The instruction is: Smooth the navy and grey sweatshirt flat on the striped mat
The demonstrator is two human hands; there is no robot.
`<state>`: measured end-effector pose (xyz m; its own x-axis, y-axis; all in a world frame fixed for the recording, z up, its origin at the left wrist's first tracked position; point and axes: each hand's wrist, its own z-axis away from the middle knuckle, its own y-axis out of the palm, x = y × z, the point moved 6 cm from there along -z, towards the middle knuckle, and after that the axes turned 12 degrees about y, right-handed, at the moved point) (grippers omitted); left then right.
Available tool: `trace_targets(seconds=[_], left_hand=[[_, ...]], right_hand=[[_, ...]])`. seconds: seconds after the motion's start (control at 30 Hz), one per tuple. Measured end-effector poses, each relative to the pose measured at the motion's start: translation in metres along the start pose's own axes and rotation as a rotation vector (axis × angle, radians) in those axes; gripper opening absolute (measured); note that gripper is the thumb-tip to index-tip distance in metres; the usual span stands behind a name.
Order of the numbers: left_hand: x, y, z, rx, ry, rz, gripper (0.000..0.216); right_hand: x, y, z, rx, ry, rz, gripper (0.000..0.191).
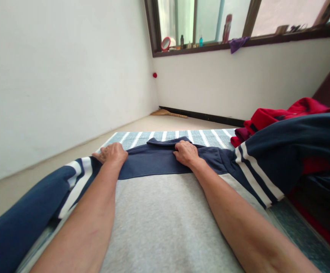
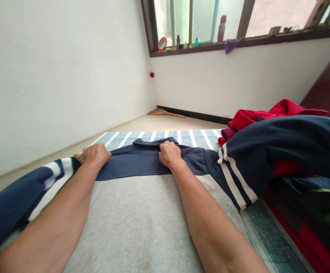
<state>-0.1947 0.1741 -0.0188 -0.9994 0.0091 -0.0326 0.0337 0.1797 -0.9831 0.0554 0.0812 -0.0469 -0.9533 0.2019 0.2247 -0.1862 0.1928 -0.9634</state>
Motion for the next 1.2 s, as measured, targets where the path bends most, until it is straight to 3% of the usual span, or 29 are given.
trace_targets(seconds=[0.2,0.43,0.6,0.73,0.8,0.87,0.97,1.03,1.2], left_hand=[[0.002,-0.003,0.006,-0.012,-0.044,-0.010,0.030],[0.005,0.007,0.010,-0.006,-0.023,-0.008,0.032],[0.017,0.007,0.004,0.063,0.085,0.003,0.026],[0.011,-0.008,0.011,0.000,0.173,-0.076,0.035],[-0.010,-0.019,0.022,-0.083,0.223,-0.110,0.039],[-0.046,-0.027,0.040,-0.133,0.354,-0.096,0.038],[-0.114,-0.023,0.077,-0.039,0.656,-0.002,0.026],[-0.147,-0.017,0.102,0.018,0.774,0.050,0.017],[-0.178,-0.004,0.127,-0.016,0.750,0.125,0.021]], right_hand=[[0.000,0.001,-0.001,0.002,0.000,0.003,0.026],[0.002,0.002,0.001,-0.010,0.001,-0.002,0.027],[0.002,0.002,0.001,-0.011,0.002,-0.025,0.028],[0.002,0.002,0.001,-0.013,0.009,-0.045,0.027],[0.003,0.002,0.001,-0.017,0.011,-0.054,0.027],[0.003,0.003,0.000,-0.020,0.011,-0.067,0.027],[0.002,0.004,-0.002,-0.022,0.019,-0.103,0.027],[-0.002,0.004,-0.004,-0.019,0.032,-0.144,0.025],[-0.021,-0.010,-0.017,-0.018,0.081,-0.310,0.024]])
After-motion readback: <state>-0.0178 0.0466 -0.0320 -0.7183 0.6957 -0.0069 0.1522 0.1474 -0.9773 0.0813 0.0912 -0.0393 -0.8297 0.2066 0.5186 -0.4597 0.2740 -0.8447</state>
